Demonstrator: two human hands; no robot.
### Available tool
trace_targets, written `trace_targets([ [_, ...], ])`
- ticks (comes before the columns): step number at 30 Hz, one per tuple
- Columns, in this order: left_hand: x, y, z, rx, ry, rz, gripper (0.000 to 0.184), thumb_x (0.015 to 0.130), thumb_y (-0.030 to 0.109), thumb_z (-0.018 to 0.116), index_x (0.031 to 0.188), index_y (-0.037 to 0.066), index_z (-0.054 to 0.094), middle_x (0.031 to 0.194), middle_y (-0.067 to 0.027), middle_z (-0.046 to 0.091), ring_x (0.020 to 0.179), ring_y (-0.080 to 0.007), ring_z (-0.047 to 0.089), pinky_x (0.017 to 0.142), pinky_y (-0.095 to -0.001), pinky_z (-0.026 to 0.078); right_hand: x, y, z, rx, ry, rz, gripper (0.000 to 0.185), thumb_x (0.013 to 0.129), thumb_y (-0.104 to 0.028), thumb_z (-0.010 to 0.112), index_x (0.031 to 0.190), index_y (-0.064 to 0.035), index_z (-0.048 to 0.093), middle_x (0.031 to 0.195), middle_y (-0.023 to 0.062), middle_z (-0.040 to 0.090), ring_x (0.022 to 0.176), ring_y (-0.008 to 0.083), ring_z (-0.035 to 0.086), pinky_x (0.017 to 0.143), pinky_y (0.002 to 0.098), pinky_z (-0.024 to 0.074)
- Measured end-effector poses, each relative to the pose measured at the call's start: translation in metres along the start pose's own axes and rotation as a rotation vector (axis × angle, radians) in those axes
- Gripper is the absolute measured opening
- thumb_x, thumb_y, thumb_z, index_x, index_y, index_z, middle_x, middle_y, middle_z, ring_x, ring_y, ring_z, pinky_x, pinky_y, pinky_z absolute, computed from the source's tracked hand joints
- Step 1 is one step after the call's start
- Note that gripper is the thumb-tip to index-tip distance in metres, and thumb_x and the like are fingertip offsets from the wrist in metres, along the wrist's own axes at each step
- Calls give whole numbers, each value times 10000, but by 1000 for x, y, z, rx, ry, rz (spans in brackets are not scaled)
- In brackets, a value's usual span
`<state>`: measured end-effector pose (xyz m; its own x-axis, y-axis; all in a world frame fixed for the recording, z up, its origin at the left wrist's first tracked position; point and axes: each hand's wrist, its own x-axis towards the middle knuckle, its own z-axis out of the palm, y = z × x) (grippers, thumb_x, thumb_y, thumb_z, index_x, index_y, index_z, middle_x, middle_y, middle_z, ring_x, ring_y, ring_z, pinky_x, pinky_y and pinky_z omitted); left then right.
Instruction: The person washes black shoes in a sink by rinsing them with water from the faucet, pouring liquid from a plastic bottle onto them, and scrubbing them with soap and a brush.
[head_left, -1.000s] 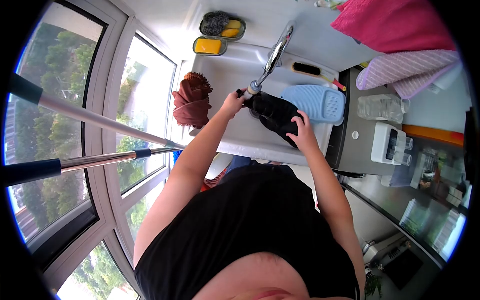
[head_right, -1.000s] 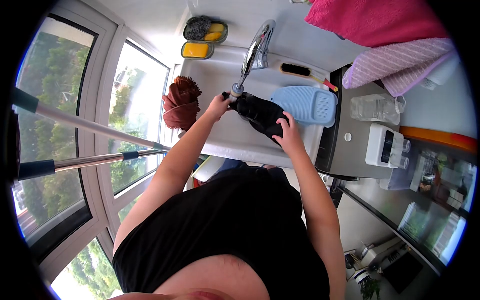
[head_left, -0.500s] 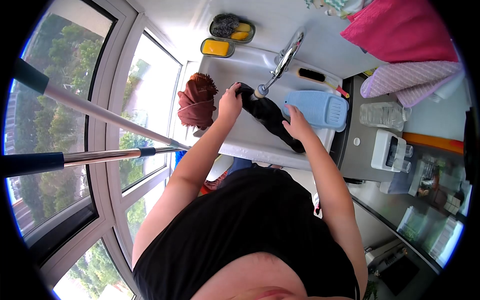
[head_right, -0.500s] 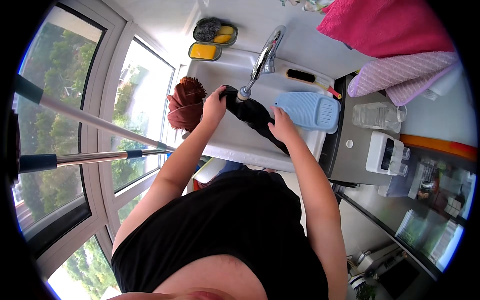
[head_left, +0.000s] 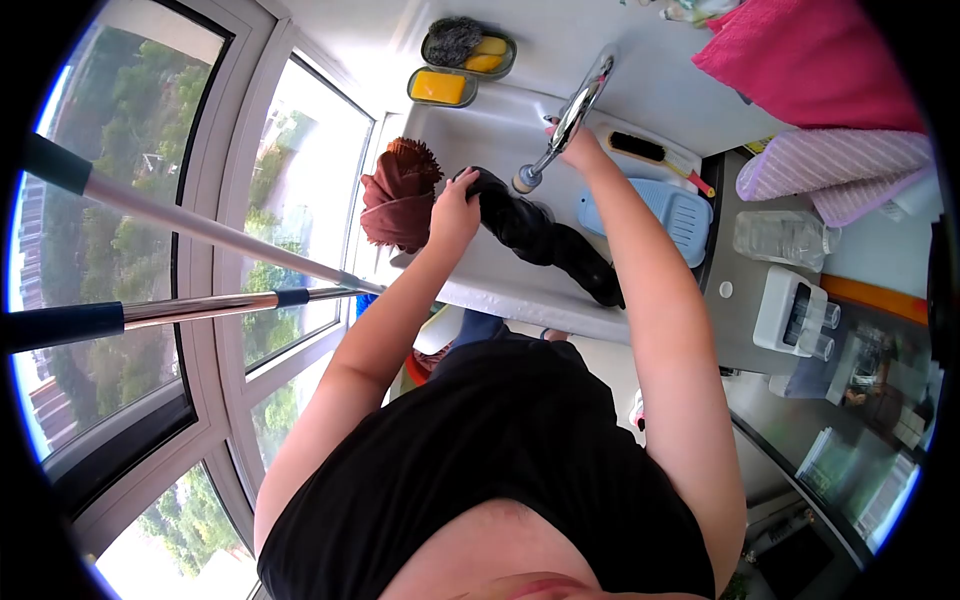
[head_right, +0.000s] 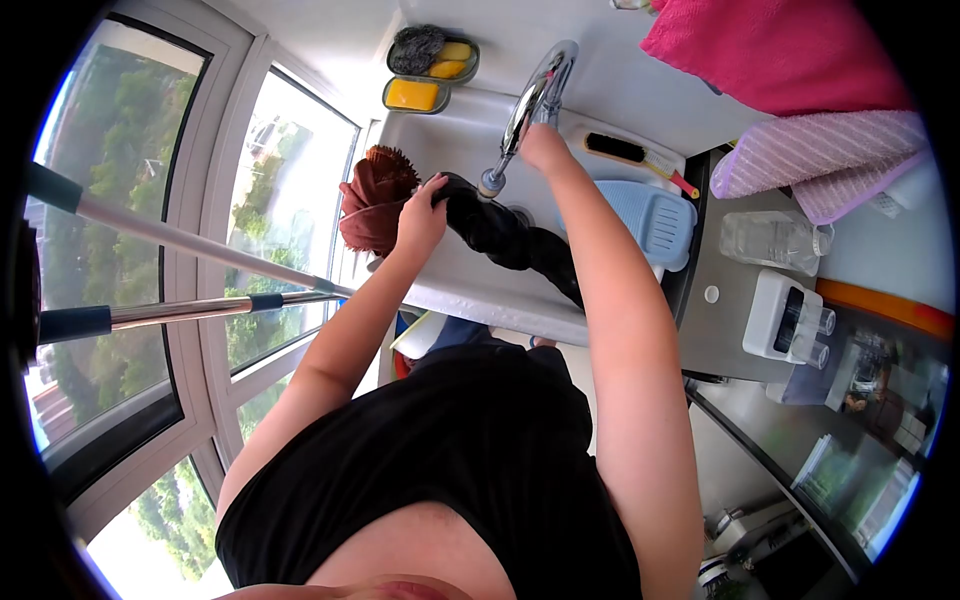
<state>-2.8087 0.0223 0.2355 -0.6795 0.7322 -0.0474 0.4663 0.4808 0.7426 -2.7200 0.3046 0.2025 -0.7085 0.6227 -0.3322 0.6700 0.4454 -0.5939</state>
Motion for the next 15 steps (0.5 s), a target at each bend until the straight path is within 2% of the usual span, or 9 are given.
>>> trace_targets([
  [3, -14, -3, -4, -74, 20, 6, 436, 904, 36, 589, 1339, 59, 604, 1412, -144, 591, 1344, -438, 483, 1110, -407, 433, -27, -1, 10, 131, -31, 14, 442, 900, -165, 677, 1310, -40, 571, 1285, 197, 625, 1185, 303, 614, 977, 396, 484],
  [5, -20, -13, -2, -110, 76, 12, 466, 909, -14, 577, 1370, 49, 586, 1448, -156, 564, 1384, -406, 462, 1110, -380, 429, -62, 6, 24, 254, 64, -131, 406, 907, -245, 603, 1228, 5, 601, 1298, 282, 614, 1187, 387, 612, 994, 461, 489],
  [7, -24, -17, -4, -173, 100, 45, 467, 913, -22, 569, 1375, 40, 580, 1462, -154, 553, 1381, -401, 473, 1105, -385, 437, -108, 13, 36, 179, -51, 2, 597, 883, -283, 681, 1388, -36, 481, 1432, 245, 526, 1274, 384, 553, 1052, 444, 457],
  [9, -20, -18, -7, -233, 123, 85, 467, 917, -31, 562, 1379, 32, 573, 1476, -152, 542, 1378, -396, 484, 1099, -390, 445, -138, 48, 69, 145, -8, 128, 711, 875, -347, 747, 1442, -47, 439, 1405, 225, 551, 1274, 372, 556, 1076, 433, 443],
  [10, -16, -18, -8, -386, 115, 72, 457, 932, -39, 558, 1386, 21, 567, 1473, -157, 548, 1377, -349, 500, 1099, -359, 440, -149, 53, 65, 149, -7, 130, 711, 875, -347, 747, 1442, -47, 439, 1405, 225, 551, 1274, 372, 556, 1076, 433, 443],
  [11, -25, -21, -8, -539, 100, 43, 448, 948, -48, 554, 1392, 10, 561, 1470, -162, 554, 1376, -301, 517, 1098, -328, 435, -168, 59, 64, 312, -64, 234, 744, 874, -353, 768, 1457, -44, 424, 1396, 208, 558, 1260, 352, 567, 1036, 445, 485],
  [12, -33, -24, -7, -536, 90, 34, 448, 948, -48, 554, 1392, 10, 561, 1470, -162, 554, 1376, -301, 517, 1098, -328, 435, -186, 61, 63, 475, -114, 337, 777, 872, -358, 788, 1472, -42, 409, 1387, 192, 565, 1247, 332, 578, 995, 458, 527],
  [13, -31, -26, -3, -577, 87, 50, 422, 969, -50, 536, 1389, -19, 555, 1456, -171, 562, 1361, -263, 527, 1108, -317, 422, -200, 57, 57, 477, -105, 338, 777, 872, -358, 788, 1472, -42, 409, 1387, 192, 565, 1247, 332, 578, 995, 458, 527],
  [15, -16, -29, 8, -629, 79, 90, 398, 990, -53, 519, 1387, -48, 549, 1443, -180, 569, 1345, -225, 537, 1118, -307, 409, -223, 44, 37, 951, -294, 338, 761, 882, -319, 793, 1479, -39, 413, 1401, 171, 554, 1198, 293, 600, 804, 439, 627],
])
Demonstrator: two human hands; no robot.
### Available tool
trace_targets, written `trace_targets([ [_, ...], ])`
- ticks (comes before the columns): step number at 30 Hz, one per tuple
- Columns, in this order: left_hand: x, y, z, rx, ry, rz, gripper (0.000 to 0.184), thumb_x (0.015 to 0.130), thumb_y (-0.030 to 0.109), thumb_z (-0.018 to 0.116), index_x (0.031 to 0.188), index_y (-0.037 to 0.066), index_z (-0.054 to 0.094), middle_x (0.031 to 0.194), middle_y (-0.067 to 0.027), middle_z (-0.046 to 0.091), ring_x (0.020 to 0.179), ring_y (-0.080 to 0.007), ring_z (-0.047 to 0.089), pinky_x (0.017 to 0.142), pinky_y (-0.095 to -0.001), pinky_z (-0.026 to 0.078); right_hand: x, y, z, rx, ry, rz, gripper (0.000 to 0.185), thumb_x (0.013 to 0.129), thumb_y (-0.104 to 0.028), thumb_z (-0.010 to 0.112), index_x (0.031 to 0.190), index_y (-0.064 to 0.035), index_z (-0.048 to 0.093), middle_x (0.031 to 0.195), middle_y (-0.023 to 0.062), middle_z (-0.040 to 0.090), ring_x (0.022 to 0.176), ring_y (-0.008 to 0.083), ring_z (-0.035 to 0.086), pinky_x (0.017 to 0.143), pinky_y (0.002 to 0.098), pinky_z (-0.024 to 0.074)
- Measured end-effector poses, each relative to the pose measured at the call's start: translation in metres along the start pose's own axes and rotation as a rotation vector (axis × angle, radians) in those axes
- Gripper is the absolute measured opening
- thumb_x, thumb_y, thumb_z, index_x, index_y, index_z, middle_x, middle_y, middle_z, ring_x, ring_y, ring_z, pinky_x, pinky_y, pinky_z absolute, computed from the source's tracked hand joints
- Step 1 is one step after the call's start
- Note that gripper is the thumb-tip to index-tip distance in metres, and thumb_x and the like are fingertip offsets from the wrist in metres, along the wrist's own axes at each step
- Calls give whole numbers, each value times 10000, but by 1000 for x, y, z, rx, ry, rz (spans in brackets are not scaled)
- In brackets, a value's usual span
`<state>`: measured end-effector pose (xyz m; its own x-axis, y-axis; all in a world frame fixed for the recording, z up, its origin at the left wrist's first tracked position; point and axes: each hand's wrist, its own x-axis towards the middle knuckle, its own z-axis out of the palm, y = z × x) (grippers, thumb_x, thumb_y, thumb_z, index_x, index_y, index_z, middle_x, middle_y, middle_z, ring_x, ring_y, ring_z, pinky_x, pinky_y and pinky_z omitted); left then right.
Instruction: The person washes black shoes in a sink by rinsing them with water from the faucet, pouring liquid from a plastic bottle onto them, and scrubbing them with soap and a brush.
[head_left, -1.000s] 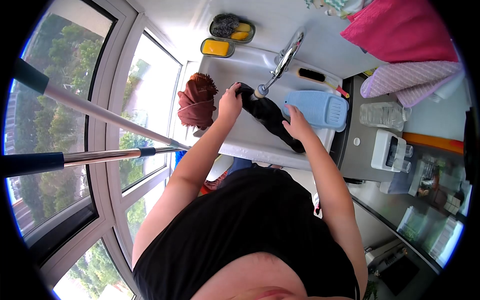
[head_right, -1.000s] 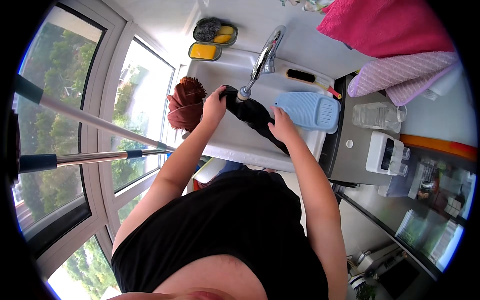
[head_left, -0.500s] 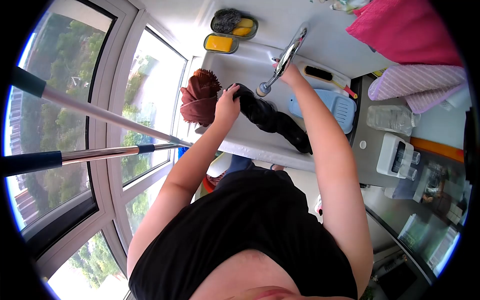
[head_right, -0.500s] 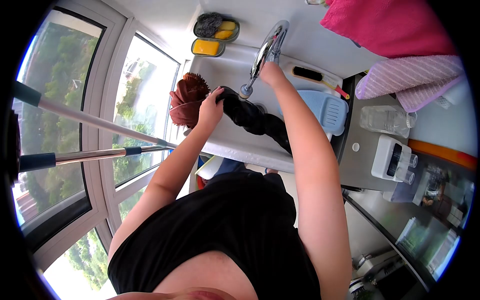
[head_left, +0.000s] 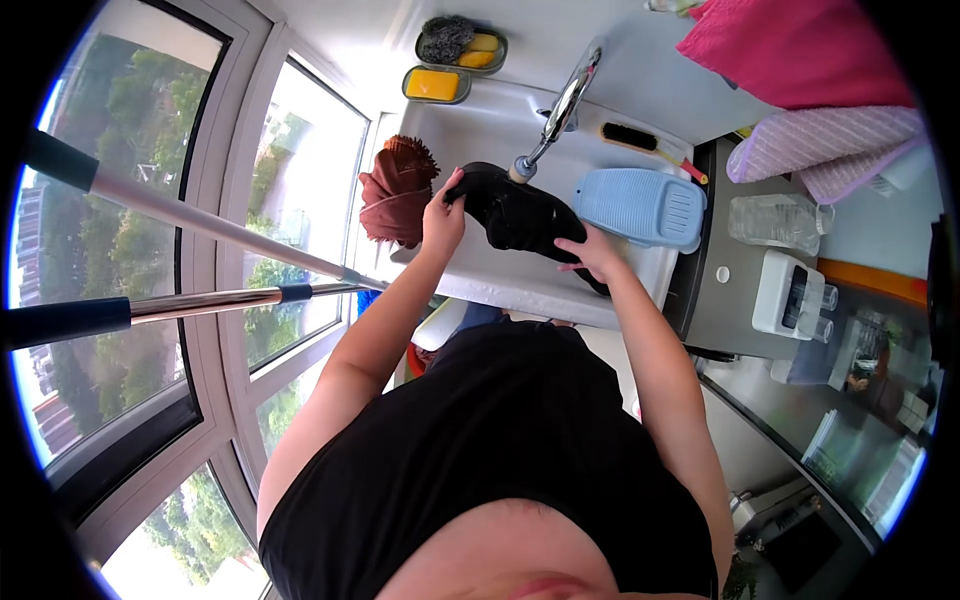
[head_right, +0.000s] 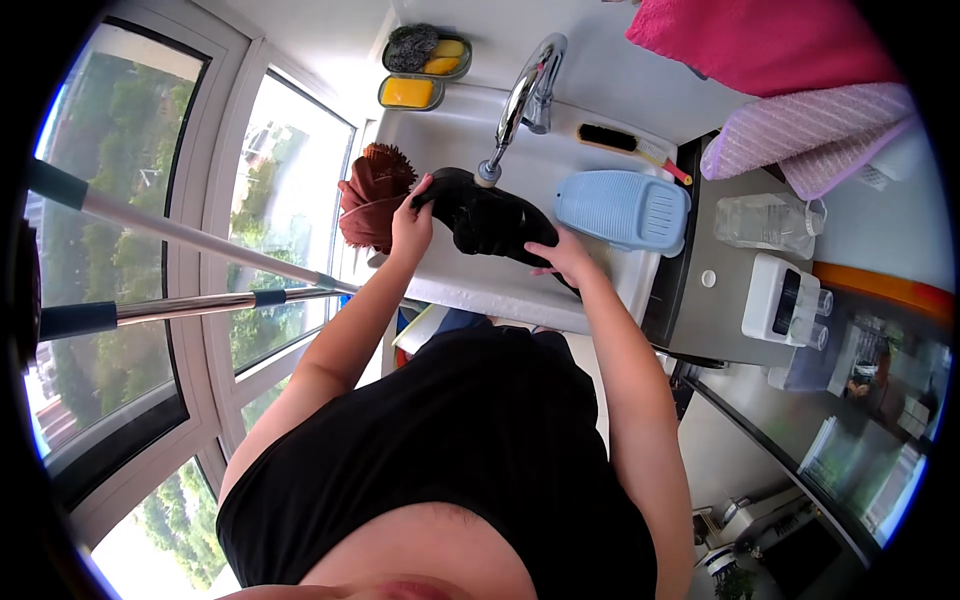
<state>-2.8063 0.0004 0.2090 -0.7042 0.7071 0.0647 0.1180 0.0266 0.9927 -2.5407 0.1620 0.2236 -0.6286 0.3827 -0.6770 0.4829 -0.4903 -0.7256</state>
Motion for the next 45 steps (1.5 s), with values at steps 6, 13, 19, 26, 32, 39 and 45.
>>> trace_targets([
  [6, -15, -62, 10, 230, -121, -214, 614, 882, 20, 600, 1478, 62, 460, 1381, -173, 619, 1224, -312, 632, 1045, -377, 481, -53, -53, 17, -485, 329, 18, 498, 905, -209, 730, 1363, -73, 592, 1049, 152, 704, 784, 237, 720, 510, 354, 585],
  [13, -17, -95, 69, 294, -505, -358, 735, 869, 95, 674, 1526, 36, 349, 1378, -194, 611, 1244, -335, 612, 1039, -383, 486, -93, -85, 50, -1227, 572, -255, 428, 862, -198, 735, 1266, -95, 639, 1079, 148, 673, 975, 344, 664, 823, 442, 569],
  [19, -26, -91, 105, 294, -509, -62, 977, 835, 80, 728, 1581, 22, 100, 1327, -232, 622, 1212, -341, 635, 1016, -402, 513, -124, -105, 77, -1447, 604, -289, 465, 851, -141, 676, 1311, -96, 618, 1154, 122, 640, 1067, 354, 621, 843, 440, 571],
  [26, -29, -65, 125, 126, -359, -27, 909, 847, 33, 693, 1567, 36, 137, 1241, -198, 651, 1063, -299, 680, 914, -364, 534, -151, -85, 90, -1628, 609, -425, 661, 791, -170, 737, 1424, -123, 551, 1298, 146, 591, 1135, 350, 564, 914, 427, 539],
  [32, -14, -81, 127, -77, -245, -156, 696, 803, -35, 625, 1444, 36, 366, 1190, -176, 664, 996, -292, 676, 885, -369, 537, -163, -54, 63, -1543, 591, -591, 867, 697, -191, 839, 1482, -160, 474, 1367, 160, 518, 1159, 363, 523, 1011, 442, 478],
  [39, -14, -29, 102, 142, -355, -230, 669, 780, -18, 642, 1411, 36, 427, 1171, -205, 672, 1066, -363, 668, 907, -414, 540, -154, -29, 33, -1161, 616, -594, 694, 779, -120, 782, 1427, -155, 533, 1291, 171, 556, 1153, 386, 544, 995, 439, 477],
  [45, -18, -24, 75, 408, -432, -153, 811, 866, 177, 722, 1556, 136, 298, 1155, -199, 678, 913, -303, 689, 832, -414, 542, -111, -22, -21, -127, 568, -180, 469, 948, -185, 687, 1371, -16, 578, 1174, 99, 691, 937, 197, 693, 680, 321, 618],
])
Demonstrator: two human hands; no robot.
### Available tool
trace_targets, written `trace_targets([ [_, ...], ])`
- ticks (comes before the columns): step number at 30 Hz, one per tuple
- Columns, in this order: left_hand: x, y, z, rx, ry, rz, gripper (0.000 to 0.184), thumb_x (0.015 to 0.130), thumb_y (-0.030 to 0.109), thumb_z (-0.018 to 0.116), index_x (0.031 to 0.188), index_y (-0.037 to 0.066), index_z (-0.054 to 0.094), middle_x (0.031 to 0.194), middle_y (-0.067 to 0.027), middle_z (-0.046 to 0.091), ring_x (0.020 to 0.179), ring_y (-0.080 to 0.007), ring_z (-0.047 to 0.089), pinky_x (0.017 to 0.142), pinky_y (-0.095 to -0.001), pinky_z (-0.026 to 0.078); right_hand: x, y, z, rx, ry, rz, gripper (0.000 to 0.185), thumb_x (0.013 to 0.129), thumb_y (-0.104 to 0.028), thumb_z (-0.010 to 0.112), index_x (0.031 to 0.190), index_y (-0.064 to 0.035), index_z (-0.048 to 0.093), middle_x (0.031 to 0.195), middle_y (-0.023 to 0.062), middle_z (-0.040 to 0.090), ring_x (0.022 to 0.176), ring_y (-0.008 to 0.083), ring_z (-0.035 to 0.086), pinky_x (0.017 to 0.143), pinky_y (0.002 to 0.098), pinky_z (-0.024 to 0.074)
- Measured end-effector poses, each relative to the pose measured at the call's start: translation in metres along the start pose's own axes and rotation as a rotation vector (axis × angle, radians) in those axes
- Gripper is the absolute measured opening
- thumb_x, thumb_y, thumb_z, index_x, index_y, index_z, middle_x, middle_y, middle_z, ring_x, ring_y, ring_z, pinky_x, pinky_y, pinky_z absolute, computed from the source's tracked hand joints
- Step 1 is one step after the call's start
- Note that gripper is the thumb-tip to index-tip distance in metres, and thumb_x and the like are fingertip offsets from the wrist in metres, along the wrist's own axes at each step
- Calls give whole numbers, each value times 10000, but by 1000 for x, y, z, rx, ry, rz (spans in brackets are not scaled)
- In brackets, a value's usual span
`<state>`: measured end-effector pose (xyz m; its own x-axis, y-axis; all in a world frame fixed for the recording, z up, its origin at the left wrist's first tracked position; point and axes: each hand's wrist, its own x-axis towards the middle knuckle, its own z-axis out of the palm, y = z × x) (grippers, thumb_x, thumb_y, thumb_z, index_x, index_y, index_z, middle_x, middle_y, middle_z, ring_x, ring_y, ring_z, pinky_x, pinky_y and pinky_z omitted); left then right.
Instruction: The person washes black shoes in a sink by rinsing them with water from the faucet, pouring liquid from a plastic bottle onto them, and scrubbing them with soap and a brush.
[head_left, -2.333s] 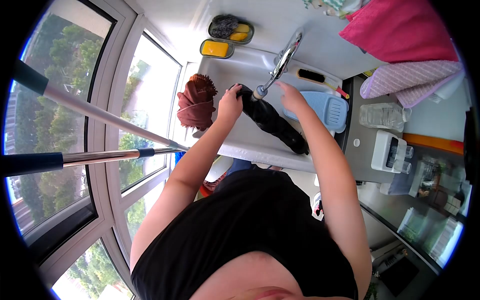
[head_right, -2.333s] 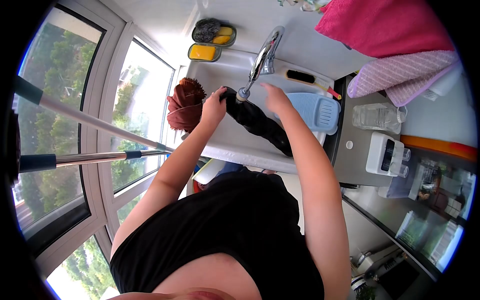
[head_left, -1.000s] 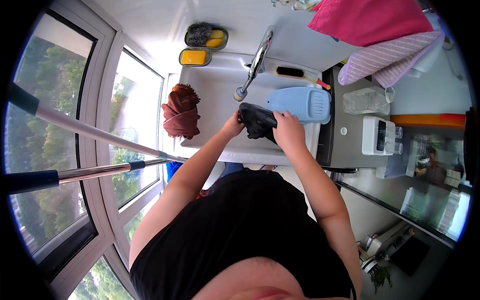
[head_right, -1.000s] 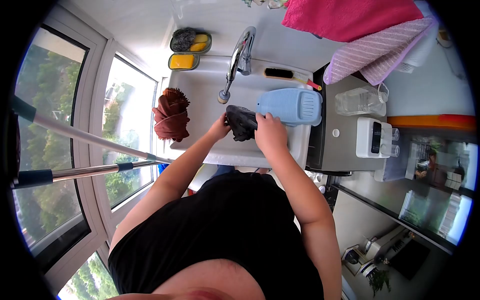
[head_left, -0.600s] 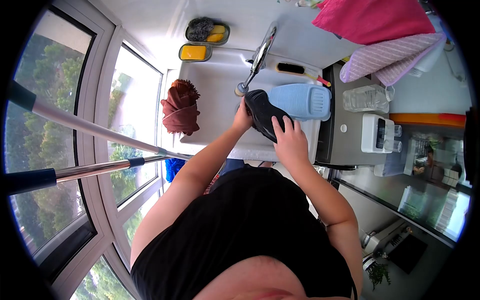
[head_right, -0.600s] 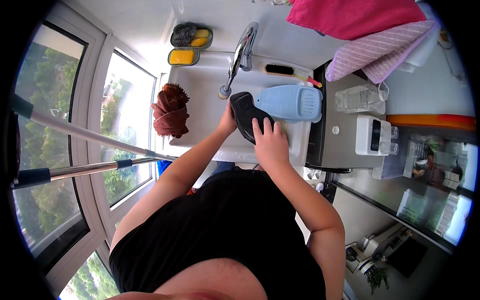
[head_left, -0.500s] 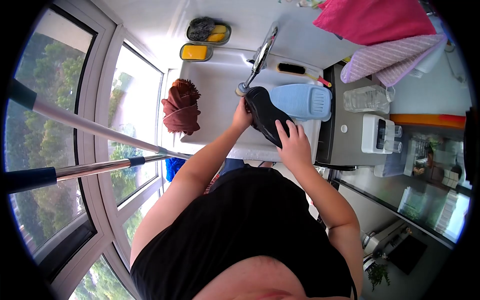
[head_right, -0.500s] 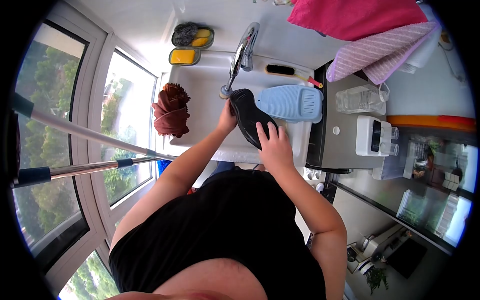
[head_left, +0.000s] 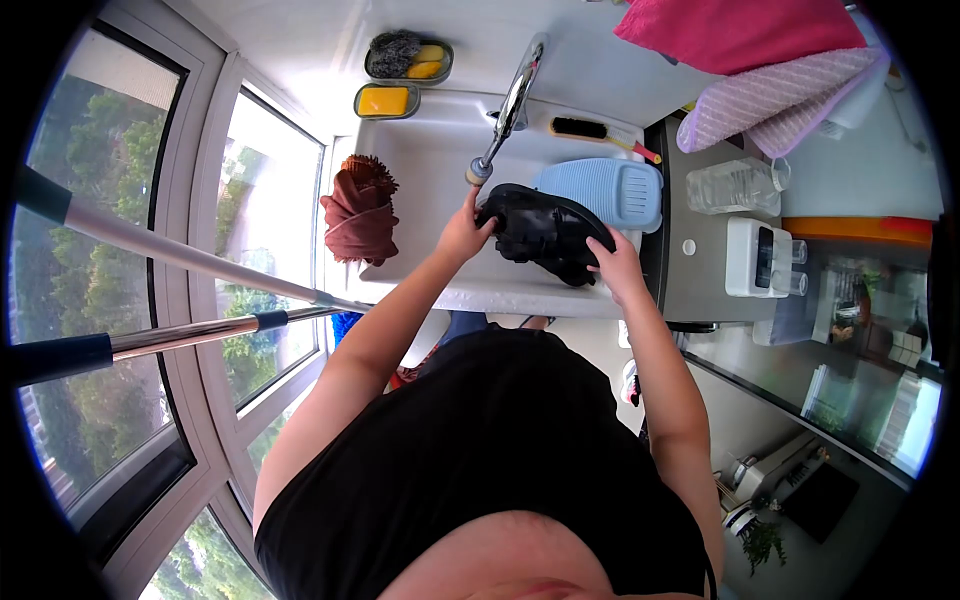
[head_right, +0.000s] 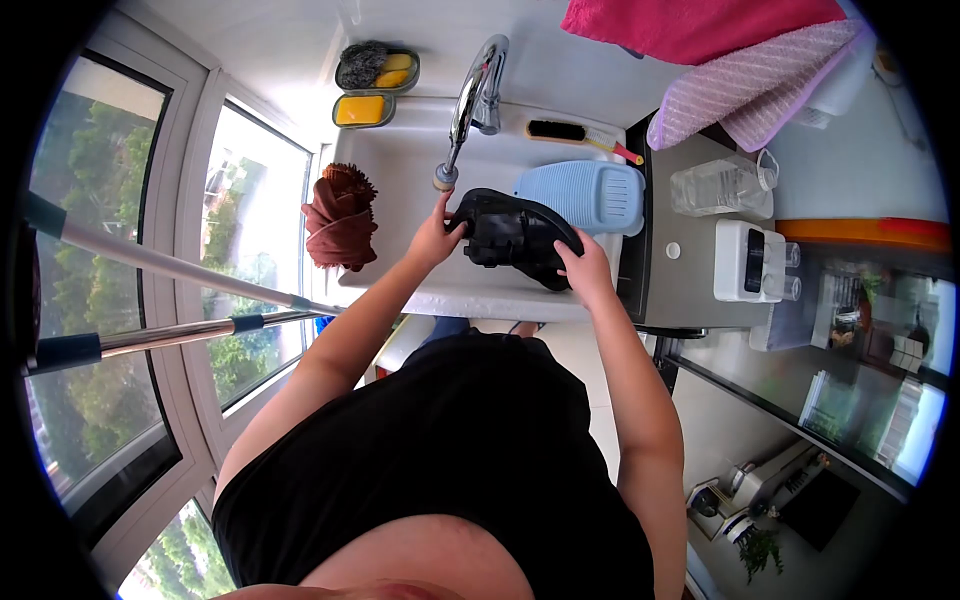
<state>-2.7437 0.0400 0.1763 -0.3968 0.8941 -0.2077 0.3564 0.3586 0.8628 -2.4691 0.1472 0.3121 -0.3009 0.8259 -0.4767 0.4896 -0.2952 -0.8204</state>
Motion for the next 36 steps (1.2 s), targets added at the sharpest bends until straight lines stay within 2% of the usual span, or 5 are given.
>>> trace_targets([
  [7, -28, 15, -19, 371, 366, 301, 613, 876, 268, 746, 1425, 147, 500, 1088, -167, 661, 984, -346, 635, 879, -455, 510, 11, -14, 13, -13, -108, 109, 457, 965, -196, 653, 1379, -22, 571, 1235, 116, 661, 1035, 201, 664, 684, 326, 624],
  [11, -41, 19, -35, 299, 132, 241, 404, 912, 230, 701, 1289, 112, 617, 1073, -164, 658, 905, -311, 622, 839, -419, 517, 14, -12, 18, -20, -98, 125, 448, 967, -195, 649, 1378, -30, 577, 1234, 111, 663, 1038, 201, 662, 689, 328, 622],
  [20, -56, -12, -17, -742, -230, -149, 279, 979, 65, 547, 1239, 26, 641, 1031, -63, 660, 908, -126, 634, 796, -278, 504, 17, -13, 18, 7, -128, 139, 461, 967, -208, 651, 1391, -47, 568, 1258, 109, 657, 1056, 200, 655, 701, 326, 609],
  [29, -65, 41, -45, -230, -322, -347, 313, 893, 320, 788, 930, 16, 724, 749, -27, 684, 651, -105, 648, 575, -265, 514, 21, -16, 20, -43, -105, 114, 468, 964, -215, 656, 1389, -44, 566, 1206, 103, 673, 1014, 190, 659, 678, 318, 597],
  [36, -66, 85, -42, 116, -200, 189, 261, 857, 259, 763, 1025, 61, 733, 965, -60, 717, 875, -203, 684, 779, -342, 557, 21, -6, 29, 26, -159, 161, 479, 972, -216, 645, 1409, -47, 545, 1268, 112, 640, 1055, 199, 649, 677, 321, 606],
])
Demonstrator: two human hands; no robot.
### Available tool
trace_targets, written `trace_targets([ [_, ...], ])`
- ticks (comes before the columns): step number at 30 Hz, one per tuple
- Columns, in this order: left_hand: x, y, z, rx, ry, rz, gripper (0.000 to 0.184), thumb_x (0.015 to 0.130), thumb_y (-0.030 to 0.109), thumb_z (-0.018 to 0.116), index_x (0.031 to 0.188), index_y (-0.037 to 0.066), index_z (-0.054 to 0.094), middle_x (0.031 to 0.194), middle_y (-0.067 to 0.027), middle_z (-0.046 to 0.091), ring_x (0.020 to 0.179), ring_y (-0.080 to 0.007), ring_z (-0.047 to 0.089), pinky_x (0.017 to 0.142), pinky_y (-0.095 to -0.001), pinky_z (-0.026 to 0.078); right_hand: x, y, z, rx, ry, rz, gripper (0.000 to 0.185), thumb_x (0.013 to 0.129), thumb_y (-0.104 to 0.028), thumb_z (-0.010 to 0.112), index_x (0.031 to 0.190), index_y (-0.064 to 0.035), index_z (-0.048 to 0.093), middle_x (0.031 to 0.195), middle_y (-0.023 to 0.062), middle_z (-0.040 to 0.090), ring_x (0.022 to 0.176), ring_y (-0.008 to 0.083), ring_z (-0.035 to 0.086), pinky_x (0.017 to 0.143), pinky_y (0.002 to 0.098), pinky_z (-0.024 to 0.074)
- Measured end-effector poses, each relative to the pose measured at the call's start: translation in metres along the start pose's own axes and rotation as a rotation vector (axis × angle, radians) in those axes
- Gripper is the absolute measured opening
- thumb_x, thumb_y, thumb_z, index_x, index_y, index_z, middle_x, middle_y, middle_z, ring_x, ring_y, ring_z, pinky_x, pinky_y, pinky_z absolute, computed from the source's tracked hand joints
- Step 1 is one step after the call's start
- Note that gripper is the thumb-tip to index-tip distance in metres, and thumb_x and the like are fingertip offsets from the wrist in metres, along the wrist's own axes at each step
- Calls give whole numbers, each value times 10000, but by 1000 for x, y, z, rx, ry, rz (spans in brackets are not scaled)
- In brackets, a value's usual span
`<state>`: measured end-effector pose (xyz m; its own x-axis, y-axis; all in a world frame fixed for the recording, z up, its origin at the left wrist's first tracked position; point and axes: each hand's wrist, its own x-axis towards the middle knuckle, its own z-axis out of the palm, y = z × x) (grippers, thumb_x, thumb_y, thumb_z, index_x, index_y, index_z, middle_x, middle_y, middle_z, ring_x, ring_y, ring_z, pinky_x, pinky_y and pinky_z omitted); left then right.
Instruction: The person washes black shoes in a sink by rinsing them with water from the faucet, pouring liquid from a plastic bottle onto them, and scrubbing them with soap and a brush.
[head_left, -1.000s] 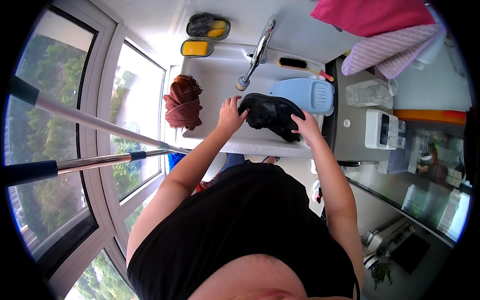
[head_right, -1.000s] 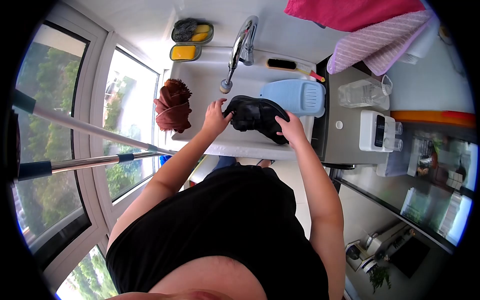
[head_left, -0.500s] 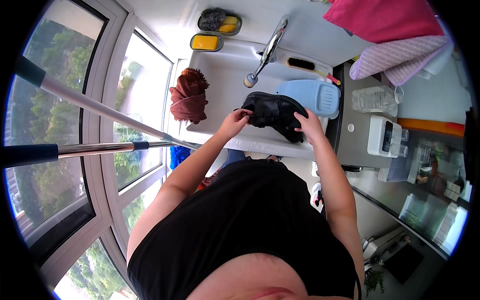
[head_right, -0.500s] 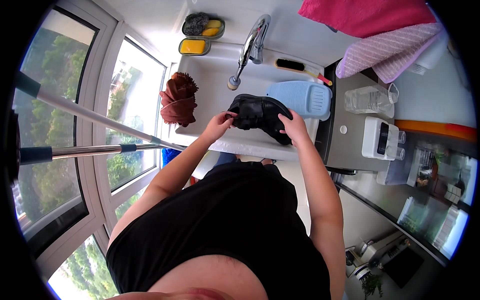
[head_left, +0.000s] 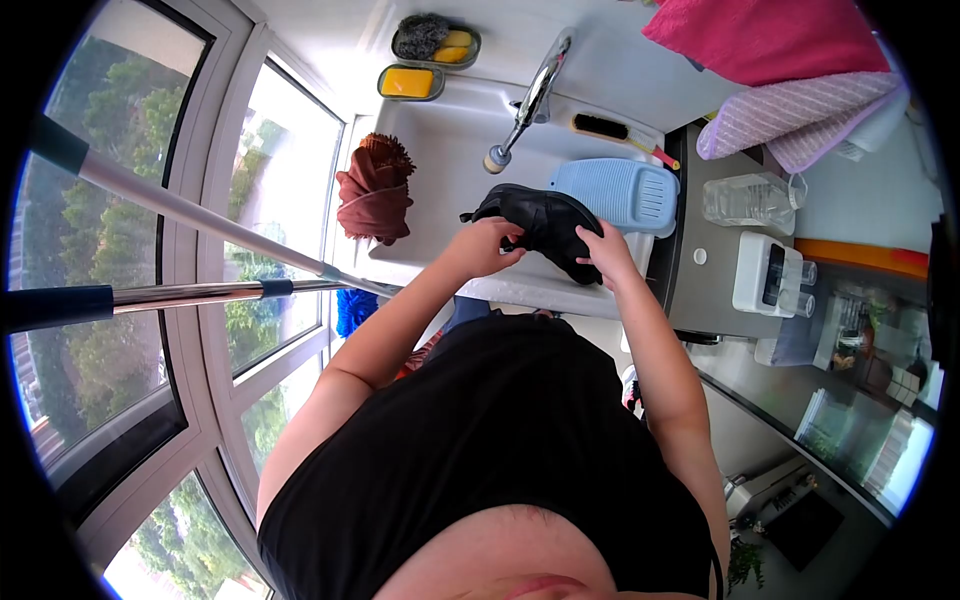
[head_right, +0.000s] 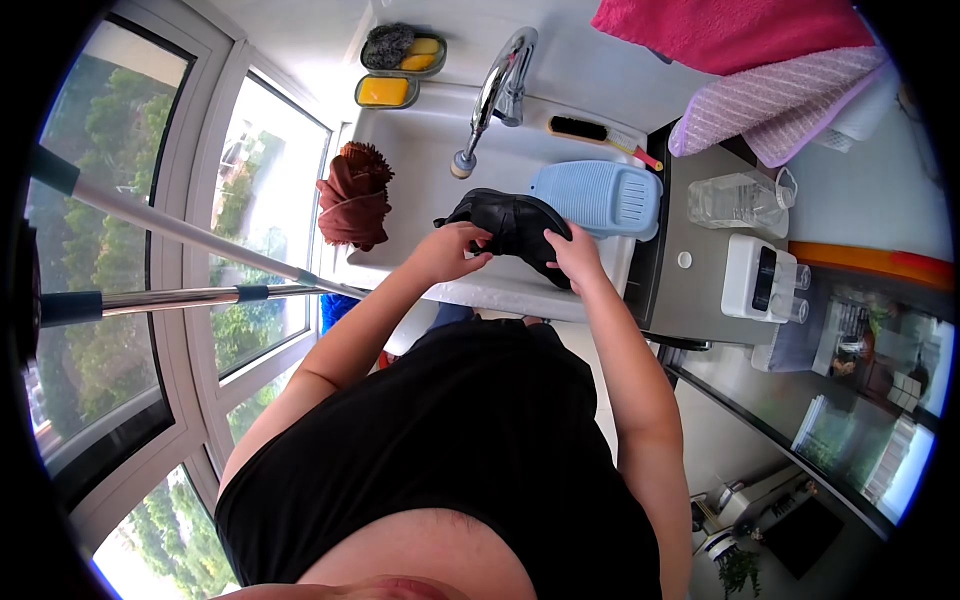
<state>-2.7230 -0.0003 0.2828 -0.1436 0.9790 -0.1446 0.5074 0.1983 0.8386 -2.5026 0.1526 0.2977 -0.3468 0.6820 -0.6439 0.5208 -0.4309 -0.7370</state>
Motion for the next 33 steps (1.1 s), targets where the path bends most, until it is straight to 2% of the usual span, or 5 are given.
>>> trace_targets([
  [1, 0, 4, -4, 257, 33, 119, 234, 843, 210, 747, 1042, 86, 738, 990, -52, 705, 926, -235, 678, 817, -365, 557, 1, 1, -1, 4, -15, -1, 489, 974, -218, 643, 1421, -54, 532, 1287, 111, 631, 1083, 205, 640, 691, 332, 606],
  [17, -11, -12, -50, 34, 256, 373, 333, 772, 75, 759, 1096, 74, 681, 1107, -108, 647, 998, -287, 636, 877, -383, 530, -12, -23, -43, 133, -238, 221, 450, 1007, -288, 616, 1402, -107, 498, 1346, 67, 573, 1089, 210, 598, 760, 392, 558],
  [24, -8, 5, -29, -191, 277, 127, 320, 824, 155, 751, 1128, 81, 688, 1117, -108, 646, 1027, -317, 618, 929, -407, 506, -14, -19, -29, 123, -226, 224, 456, 1015, -279, 605, 1431, -134, 487, 1289, 63, 610, 1062, 209, 612, 758, 390, 557],
  [26, 1, -1, -24, 138, 271, 293, 262, 840, 154, 731, 1091, 89, 691, 1107, -91, 647, 1043, -316, 608, 944, -414, 495, -17, -19, -24, 108, -236, 203, 458, 1016, -268, 598, 1442, -144, 483, 1276, 62, 620, 1053, 210, 616, 761, 392, 558],
  [33, -2, 4, -41, 175, 154, 416, 218, 787, 108, 740, 997, 101, 684, 1135, -59, 644, 1078, -286, 603, 956, -420, 477, -8, -8, -21, 182, -207, 229, 424, 1006, -277, 610, 1389, -123, 513, 1240, 77, 630, 1026, 220, 626, 748, 388, 559],
])
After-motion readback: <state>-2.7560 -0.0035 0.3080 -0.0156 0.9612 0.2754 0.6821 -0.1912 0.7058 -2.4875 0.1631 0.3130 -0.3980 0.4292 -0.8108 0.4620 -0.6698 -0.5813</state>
